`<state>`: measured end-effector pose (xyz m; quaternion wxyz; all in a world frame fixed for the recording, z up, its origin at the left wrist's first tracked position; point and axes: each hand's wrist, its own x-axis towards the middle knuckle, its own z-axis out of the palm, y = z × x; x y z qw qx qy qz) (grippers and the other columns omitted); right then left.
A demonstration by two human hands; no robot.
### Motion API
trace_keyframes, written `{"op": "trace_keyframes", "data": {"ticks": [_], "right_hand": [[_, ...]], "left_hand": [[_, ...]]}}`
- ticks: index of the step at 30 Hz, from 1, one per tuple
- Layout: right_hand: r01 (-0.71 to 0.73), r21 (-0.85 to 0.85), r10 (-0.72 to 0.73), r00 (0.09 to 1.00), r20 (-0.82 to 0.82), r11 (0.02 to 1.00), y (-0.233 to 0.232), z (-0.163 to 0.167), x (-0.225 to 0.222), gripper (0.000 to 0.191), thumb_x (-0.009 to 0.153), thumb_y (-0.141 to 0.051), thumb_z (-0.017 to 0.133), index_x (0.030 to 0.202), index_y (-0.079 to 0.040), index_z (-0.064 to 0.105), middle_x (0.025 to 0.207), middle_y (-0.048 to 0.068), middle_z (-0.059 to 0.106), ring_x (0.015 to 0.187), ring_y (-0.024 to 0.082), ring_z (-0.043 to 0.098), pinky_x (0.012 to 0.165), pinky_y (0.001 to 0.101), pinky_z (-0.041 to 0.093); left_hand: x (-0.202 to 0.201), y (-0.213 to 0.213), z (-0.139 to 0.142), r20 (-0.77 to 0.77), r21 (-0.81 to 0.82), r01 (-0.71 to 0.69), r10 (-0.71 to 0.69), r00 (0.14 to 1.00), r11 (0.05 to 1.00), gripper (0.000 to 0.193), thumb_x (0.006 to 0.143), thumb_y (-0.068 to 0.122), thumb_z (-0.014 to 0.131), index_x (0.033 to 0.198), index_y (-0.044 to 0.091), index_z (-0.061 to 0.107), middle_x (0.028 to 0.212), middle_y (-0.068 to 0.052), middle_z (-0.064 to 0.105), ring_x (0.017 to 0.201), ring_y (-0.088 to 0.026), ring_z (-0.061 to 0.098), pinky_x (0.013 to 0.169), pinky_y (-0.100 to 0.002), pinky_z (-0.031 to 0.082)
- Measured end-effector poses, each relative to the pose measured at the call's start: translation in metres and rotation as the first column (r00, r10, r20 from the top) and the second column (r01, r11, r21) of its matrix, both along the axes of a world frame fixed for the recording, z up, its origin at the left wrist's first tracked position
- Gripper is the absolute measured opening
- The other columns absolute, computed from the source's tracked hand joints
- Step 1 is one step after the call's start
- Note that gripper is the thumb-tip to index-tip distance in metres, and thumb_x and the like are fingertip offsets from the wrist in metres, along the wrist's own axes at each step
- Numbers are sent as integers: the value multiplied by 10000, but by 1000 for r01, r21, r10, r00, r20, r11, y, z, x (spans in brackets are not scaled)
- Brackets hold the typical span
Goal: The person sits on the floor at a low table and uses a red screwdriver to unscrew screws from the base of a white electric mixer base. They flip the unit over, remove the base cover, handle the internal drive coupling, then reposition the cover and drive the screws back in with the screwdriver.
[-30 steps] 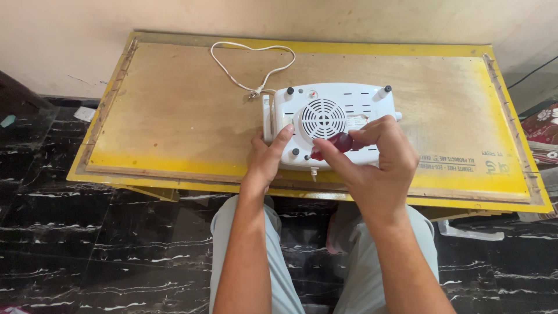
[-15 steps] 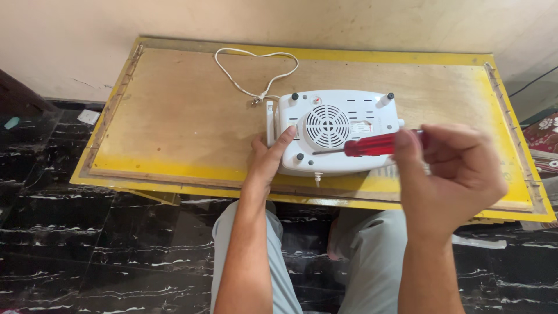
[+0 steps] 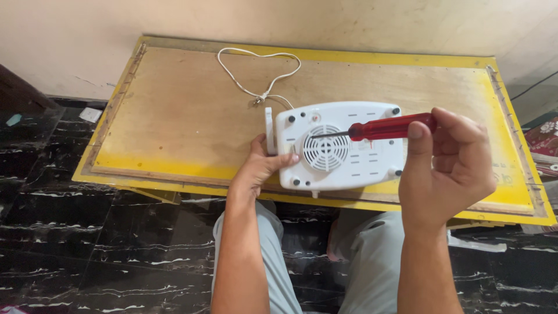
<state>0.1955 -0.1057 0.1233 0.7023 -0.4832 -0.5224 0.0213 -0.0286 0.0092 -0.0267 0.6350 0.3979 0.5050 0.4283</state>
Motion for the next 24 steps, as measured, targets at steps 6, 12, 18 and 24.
{"op": "trace_keyframes", "data": {"ticks": [6,12,18,24], "right_hand": [[-35,87,24,992,121,996,1,-13,-12,245,1096,38,796,1259,80,617,1241,124,629,1035,121,679,877,235,609],[-19,207,-28,975,220,978,8,-20,-20,291,1049,95,798,1272,80,613,1232,176,633,1062,185,697,901,296,667],[55,241,-140,927,349,969,18,-21,-29,308,981,87,867,1212,49,667,1187,199,709,972,219,719,840,295,620],[3,240,-106,903,417,971,22,-9,-39,316,926,54,873,1187,2,703,1145,157,716,965,251,722,827,326,592]], "left_hand": [[-4,-6,7,1,49,68,-68,998,996,1179,509,183,943,1513,27,343,1359,-176,641,1292,-296,588,1120,-395,399],[-6,-9,18,-58,64,83,-79,995,995,1150,504,202,947,1498,34,393,1357,-152,652,1295,-279,587,1118,-385,398],[-6,-8,22,-60,85,107,-102,993,991,1138,531,168,945,1504,19,374,1357,-157,651,1280,-279,607,1117,-369,412],[-7,-6,20,-58,209,118,-109,992,971,1179,521,206,960,1500,-4,337,1334,-157,630,1235,-271,614,1068,-378,467]]}}
